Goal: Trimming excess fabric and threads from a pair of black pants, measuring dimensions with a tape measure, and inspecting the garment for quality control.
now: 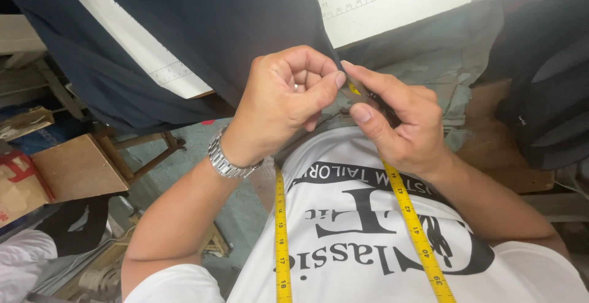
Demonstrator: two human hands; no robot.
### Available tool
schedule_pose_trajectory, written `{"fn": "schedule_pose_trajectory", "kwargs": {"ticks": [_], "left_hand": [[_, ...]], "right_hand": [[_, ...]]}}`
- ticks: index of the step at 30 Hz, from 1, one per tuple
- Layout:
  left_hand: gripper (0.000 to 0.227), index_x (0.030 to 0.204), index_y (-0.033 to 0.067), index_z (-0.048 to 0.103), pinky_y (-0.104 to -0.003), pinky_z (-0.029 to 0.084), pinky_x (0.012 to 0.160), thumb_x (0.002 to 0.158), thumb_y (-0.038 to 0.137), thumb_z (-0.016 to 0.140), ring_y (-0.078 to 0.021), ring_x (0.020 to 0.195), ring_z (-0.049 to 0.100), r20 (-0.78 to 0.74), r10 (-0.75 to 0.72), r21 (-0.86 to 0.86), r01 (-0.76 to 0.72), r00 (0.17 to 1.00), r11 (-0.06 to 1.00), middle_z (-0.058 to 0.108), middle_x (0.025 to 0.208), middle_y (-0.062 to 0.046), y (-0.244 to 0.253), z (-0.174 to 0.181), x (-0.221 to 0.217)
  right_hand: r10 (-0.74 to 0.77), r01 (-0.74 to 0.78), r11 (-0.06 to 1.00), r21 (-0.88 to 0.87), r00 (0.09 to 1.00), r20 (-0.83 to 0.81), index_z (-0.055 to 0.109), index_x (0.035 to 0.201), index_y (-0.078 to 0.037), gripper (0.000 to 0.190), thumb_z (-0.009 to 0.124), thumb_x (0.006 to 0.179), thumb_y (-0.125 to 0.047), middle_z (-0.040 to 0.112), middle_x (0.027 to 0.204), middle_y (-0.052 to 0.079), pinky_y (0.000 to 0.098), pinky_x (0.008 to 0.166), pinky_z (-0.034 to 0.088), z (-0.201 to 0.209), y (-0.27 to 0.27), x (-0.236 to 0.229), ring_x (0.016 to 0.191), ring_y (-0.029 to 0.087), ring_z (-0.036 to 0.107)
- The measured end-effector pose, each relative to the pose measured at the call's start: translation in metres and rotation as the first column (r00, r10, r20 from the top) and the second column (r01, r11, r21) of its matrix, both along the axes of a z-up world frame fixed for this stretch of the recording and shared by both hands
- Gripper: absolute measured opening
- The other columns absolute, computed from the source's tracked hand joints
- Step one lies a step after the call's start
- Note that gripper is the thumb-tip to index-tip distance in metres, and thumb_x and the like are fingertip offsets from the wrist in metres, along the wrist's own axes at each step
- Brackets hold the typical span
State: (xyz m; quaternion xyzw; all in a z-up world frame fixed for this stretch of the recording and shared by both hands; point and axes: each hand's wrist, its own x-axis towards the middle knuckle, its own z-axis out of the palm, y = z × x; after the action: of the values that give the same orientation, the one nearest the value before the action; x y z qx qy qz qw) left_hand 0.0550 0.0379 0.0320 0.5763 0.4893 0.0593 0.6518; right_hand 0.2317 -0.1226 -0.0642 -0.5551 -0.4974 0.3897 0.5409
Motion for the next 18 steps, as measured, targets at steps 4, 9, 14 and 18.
{"fn": "schedule_pose_trajectory", "kwargs": {"ticks": [4, 9, 14, 18], "left_hand": [[0.019, 0.104, 0.0086, 0.079, -0.022, 0.050, 0.052, 0.114, 0.024, 0.086, -0.0080, 0.057, 0.066, 0.120, 0.026, -0.028, -0.022, 0.992, 0.999, 0.069, 0.071, 0.000, -0.002, -0.007, -0.004], [0.018, 0.109, 0.0093, 0.080, -0.021, 0.048, 0.051, 0.117, 0.025, 0.084, -0.0061, 0.057, 0.062, 0.172, 0.000, 0.021, -0.004, 0.985, 1.000, 0.072, 0.068, -0.004, -0.006, -0.016, -0.004], [0.016, 0.109, 0.0084, 0.080, -0.020, 0.051, 0.052, 0.118, 0.022, 0.083, -0.0059, 0.059, 0.066, 0.196, -0.025, 0.083, 0.009, 0.980, 0.996, 0.073, 0.072, -0.003, -0.005, -0.020, -0.007], [0.018, 0.109, 0.0089, 0.080, -0.020, 0.049, 0.051, 0.119, 0.024, 0.082, -0.0066, 0.055, 0.062, 0.202, -0.039, 0.098, 0.020, 0.979, 0.995, 0.074, 0.070, -0.004, -0.003, -0.017, -0.007]], "right_hand": [[0.006, -0.005, 0.999, -0.036, 1.000, 0.028, 0.077, 0.161, 0.002, 0.043, 0.070, 0.129, -0.026, 0.085, 0.119, 0.009, 0.0321, 0.088, 0.059, 0.010, -0.002, 0.006, 0.093, 0.018, 0.072], [0.005, -0.006, 0.982, -0.186, 1.000, -0.007, 0.088, 0.131, -0.001, 0.036, 0.066, 0.126, -0.029, 0.091, 0.115, 0.005, 0.0295, 0.083, 0.058, 0.024, -0.007, 0.015, 0.088, 0.014, 0.078], [0.032, -0.050, 0.962, -0.267, 0.997, -0.069, 0.088, 0.134, -0.004, 0.032, 0.067, 0.127, -0.028, 0.092, 0.116, 0.004, 0.0288, 0.086, 0.060, 0.021, -0.003, 0.011, 0.092, 0.012, 0.077], [0.015, -0.034, 0.959, -0.283, 0.998, -0.068, 0.090, 0.133, -0.003, 0.034, 0.067, 0.128, -0.029, 0.087, 0.107, 0.002, 0.0282, 0.082, 0.055, 0.021, -0.002, 0.006, 0.087, 0.011, 0.070]]}}
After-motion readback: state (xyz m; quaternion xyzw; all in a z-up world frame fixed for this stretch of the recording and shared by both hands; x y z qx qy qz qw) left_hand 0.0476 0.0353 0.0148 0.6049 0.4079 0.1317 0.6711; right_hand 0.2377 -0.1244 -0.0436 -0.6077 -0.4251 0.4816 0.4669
